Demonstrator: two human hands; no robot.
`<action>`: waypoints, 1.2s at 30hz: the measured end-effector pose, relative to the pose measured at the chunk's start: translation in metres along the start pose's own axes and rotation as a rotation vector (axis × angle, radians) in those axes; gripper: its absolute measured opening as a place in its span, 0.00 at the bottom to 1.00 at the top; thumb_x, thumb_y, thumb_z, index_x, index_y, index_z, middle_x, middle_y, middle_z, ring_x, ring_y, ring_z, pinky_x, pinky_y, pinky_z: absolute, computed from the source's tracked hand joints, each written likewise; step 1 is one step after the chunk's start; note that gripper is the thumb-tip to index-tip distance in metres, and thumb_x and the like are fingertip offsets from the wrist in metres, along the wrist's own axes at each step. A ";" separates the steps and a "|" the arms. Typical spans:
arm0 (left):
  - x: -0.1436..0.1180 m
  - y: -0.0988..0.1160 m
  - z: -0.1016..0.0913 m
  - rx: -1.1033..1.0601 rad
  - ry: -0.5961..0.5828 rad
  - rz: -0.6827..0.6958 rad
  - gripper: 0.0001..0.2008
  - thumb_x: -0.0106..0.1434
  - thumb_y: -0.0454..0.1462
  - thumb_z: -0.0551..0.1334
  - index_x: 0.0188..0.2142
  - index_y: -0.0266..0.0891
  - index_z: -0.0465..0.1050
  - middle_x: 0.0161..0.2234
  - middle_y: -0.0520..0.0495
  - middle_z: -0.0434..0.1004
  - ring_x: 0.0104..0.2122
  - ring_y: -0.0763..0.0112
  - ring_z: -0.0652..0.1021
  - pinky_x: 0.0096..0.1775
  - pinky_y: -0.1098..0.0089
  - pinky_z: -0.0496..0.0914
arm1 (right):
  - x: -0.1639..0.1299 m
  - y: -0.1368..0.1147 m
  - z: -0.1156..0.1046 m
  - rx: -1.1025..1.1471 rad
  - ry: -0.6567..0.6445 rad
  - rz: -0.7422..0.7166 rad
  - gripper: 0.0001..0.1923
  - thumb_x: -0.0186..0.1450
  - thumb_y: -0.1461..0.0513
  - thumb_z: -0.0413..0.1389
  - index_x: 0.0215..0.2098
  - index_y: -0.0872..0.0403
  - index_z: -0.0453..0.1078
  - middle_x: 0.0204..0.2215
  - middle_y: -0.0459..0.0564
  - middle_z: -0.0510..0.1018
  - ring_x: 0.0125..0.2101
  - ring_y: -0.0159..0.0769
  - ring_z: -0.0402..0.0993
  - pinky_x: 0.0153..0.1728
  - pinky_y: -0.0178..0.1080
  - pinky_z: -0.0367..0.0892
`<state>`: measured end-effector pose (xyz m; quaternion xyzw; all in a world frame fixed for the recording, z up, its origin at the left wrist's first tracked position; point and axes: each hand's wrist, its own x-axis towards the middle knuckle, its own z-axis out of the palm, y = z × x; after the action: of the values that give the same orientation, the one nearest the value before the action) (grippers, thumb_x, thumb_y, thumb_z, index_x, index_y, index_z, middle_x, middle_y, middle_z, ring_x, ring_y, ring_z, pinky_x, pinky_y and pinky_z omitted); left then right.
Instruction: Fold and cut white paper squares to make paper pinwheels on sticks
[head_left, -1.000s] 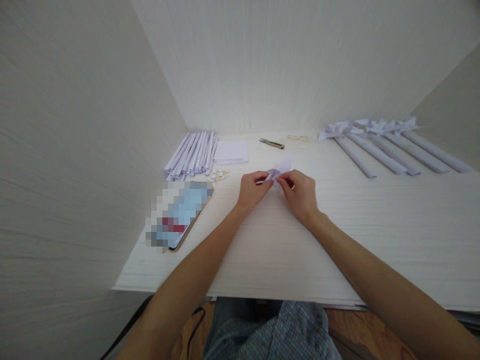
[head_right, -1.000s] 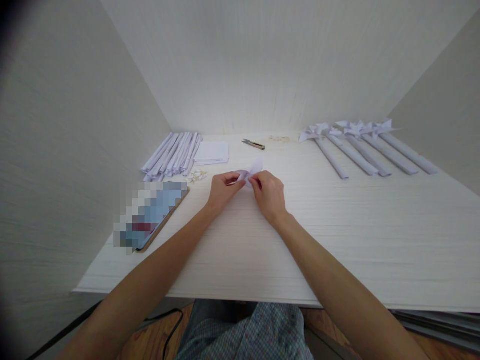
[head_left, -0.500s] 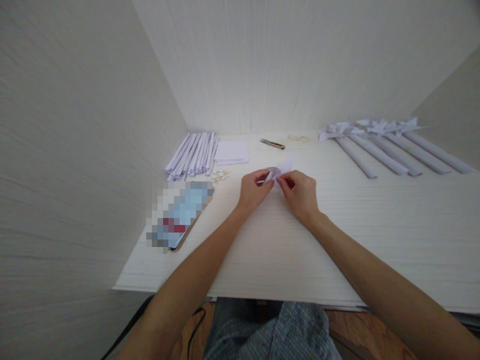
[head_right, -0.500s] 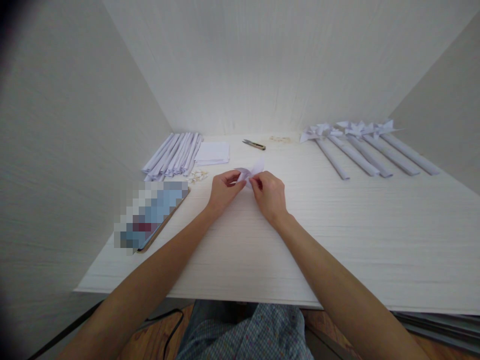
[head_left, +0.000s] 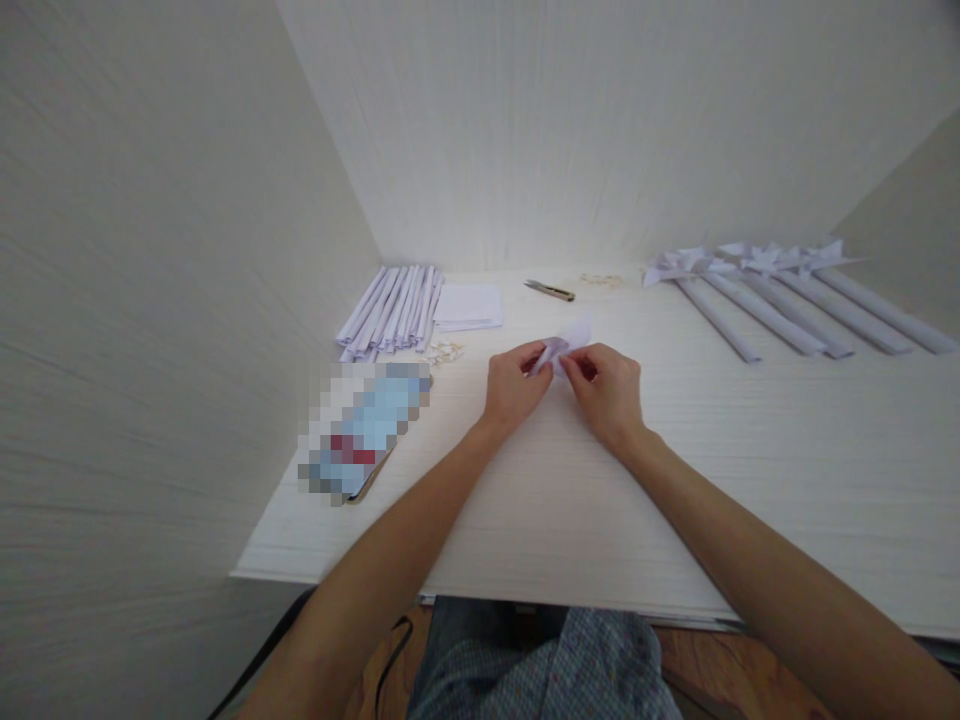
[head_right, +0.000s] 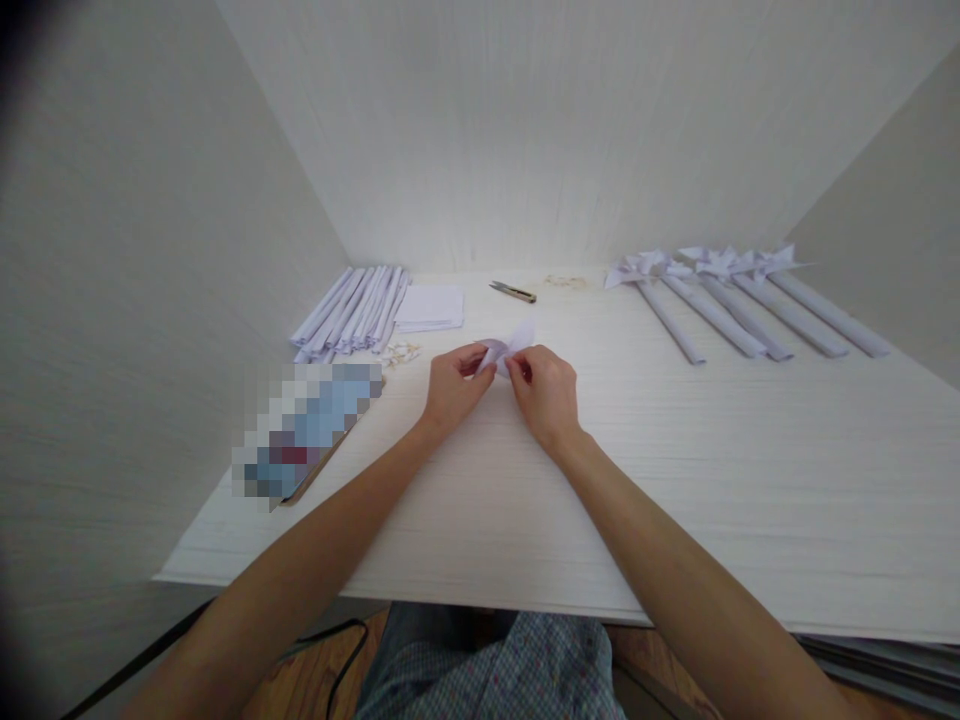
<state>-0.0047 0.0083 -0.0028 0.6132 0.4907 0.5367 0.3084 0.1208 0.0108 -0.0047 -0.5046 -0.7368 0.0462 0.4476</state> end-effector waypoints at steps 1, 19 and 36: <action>0.000 0.000 0.000 0.011 0.002 0.007 0.13 0.49 0.27 0.57 0.33 0.36 0.75 0.32 0.49 0.79 0.32 0.71 0.77 0.40 0.69 0.72 | 0.000 0.000 0.000 0.003 0.000 0.000 0.11 0.59 0.61 0.50 0.21 0.54 0.68 0.20 0.48 0.73 0.20 0.33 0.65 0.25 0.36 0.60; -0.002 0.003 -0.001 0.099 0.012 0.021 0.14 0.50 0.28 0.57 0.37 0.32 0.75 0.36 0.45 0.79 0.34 0.69 0.78 0.40 0.69 0.72 | 0.001 0.002 0.001 -0.019 -0.030 0.013 0.11 0.59 0.61 0.50 0.22 0.55 0.69 0.20 0.49 0.73 0.21 0.34 0.66 0.26 0.37 0.60; -0.001 0.001 0.000 0.070 0.021 0.046 0.13 0.50 0.26 0.57 0.34 0.36 0.76 0.32 0.49 0.80 0.32 0.72 0.78 0.38 0.72 0.72 | 0.000 0.001 0.000 -0.027 -0.033 -0.016 0.10 0.58 0.62 0.50 0.21 0.55 0.68 0.19 0.49 0.72 0.20 0.33 0.64 0.25 0.36 0.59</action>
<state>-0.0046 0.0072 -0.0017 0.6289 0.4983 0.5327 0.2691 0.1215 0.0117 -0.0051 -0.5041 -0.7485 0.0410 0.4288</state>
